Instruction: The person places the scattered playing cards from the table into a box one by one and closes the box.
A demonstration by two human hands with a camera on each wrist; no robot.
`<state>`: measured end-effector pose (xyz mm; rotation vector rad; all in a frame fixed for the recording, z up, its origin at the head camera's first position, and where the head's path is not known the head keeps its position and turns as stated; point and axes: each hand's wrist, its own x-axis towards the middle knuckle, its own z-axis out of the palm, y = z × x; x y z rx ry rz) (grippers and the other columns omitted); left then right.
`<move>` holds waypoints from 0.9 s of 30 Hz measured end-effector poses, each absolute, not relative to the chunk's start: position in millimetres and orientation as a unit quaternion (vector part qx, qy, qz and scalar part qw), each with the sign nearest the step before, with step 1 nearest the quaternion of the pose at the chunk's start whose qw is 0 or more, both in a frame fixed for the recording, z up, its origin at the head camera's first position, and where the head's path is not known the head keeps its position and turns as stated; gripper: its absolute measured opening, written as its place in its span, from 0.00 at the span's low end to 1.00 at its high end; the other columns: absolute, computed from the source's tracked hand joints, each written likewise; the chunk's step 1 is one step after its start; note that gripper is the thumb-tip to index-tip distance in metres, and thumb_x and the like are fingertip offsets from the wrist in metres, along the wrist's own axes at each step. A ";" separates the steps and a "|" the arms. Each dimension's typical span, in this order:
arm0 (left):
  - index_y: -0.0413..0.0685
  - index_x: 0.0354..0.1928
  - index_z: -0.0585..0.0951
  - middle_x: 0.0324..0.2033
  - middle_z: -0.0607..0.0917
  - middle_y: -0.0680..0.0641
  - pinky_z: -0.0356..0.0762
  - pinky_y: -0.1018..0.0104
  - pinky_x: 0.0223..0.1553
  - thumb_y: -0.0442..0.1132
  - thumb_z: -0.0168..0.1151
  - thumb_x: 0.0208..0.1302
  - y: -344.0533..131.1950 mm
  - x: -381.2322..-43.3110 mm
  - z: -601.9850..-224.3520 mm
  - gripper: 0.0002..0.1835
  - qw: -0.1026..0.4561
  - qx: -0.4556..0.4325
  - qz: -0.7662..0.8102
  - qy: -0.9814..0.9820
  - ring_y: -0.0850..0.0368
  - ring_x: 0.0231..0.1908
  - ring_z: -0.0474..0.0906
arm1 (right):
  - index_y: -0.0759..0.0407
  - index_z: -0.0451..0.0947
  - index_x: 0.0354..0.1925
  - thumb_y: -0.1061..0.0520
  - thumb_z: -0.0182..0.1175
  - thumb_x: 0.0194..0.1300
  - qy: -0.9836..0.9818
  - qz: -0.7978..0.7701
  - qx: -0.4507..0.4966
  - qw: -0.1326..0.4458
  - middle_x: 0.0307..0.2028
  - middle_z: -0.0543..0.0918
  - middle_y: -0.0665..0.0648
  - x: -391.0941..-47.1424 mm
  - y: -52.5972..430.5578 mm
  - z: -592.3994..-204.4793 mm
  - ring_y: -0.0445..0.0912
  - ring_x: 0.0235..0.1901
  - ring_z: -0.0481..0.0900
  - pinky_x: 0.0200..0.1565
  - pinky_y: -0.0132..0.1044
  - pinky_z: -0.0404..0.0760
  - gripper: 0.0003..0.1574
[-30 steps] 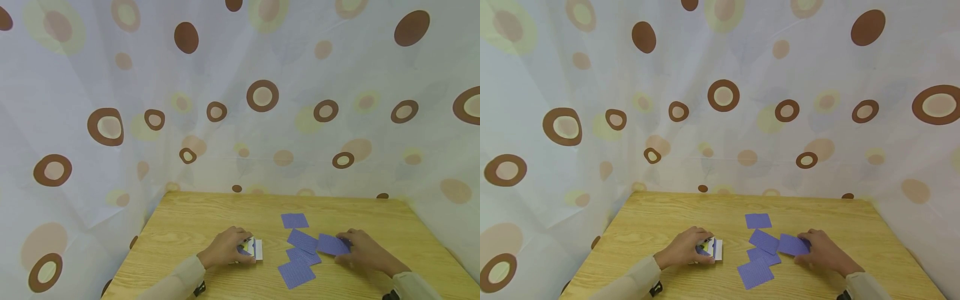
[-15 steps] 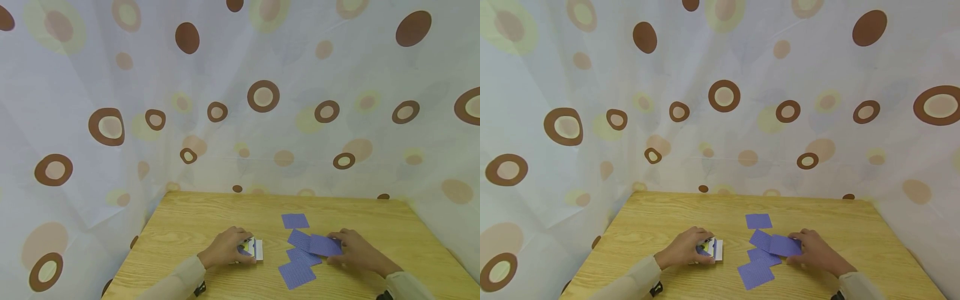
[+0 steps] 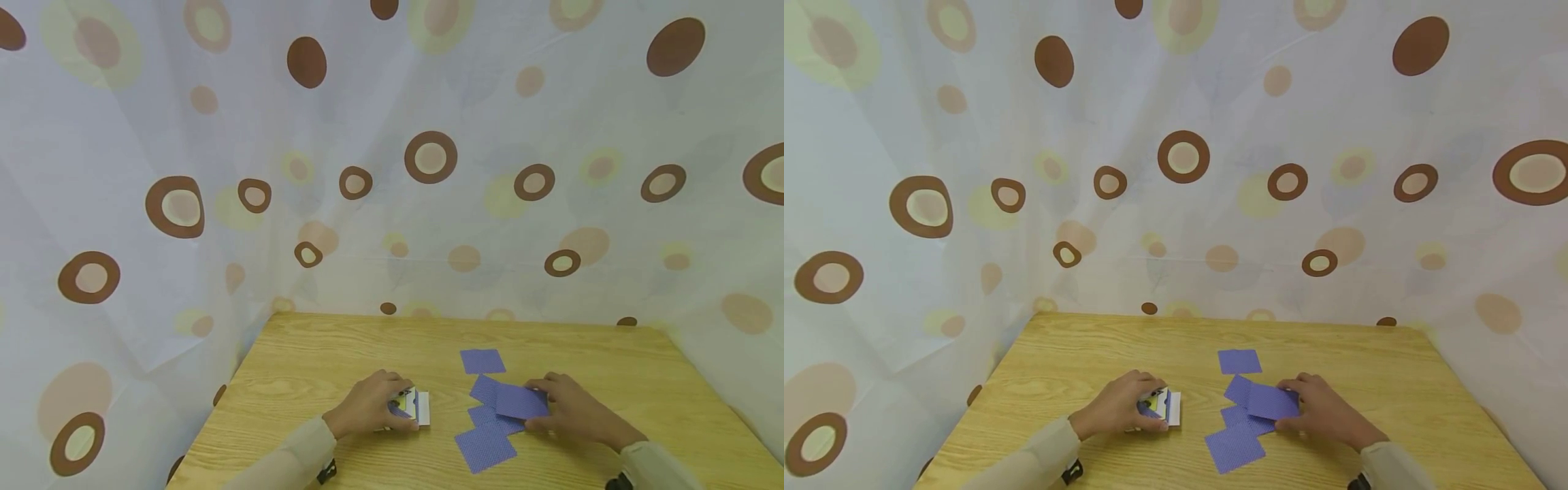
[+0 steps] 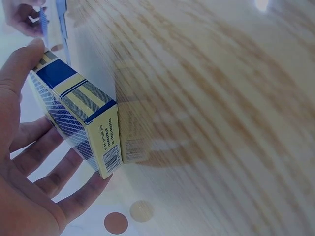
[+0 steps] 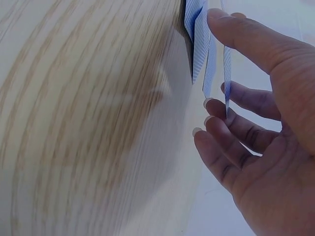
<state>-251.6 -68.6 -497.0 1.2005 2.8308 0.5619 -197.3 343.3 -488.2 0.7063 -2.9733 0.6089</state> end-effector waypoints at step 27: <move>0.50 0.67 0.79 0.58 0.82 0.52 0.79 0.66 0.46 0.72 0.68 0.57 -66.8 -251.7 -496.2 0.44 0.004 0.391 0.171 0.904 0.59 0.52 0.76 | 0.64 0.80 0.60 0.34 0.75 0.57 -0.942 0.235 0.241 -0.020 0.42 0.76 0.49 -205.2 316.1 -484.2 0.41 0.40 0.74 0.41 0.38 0.78 0.46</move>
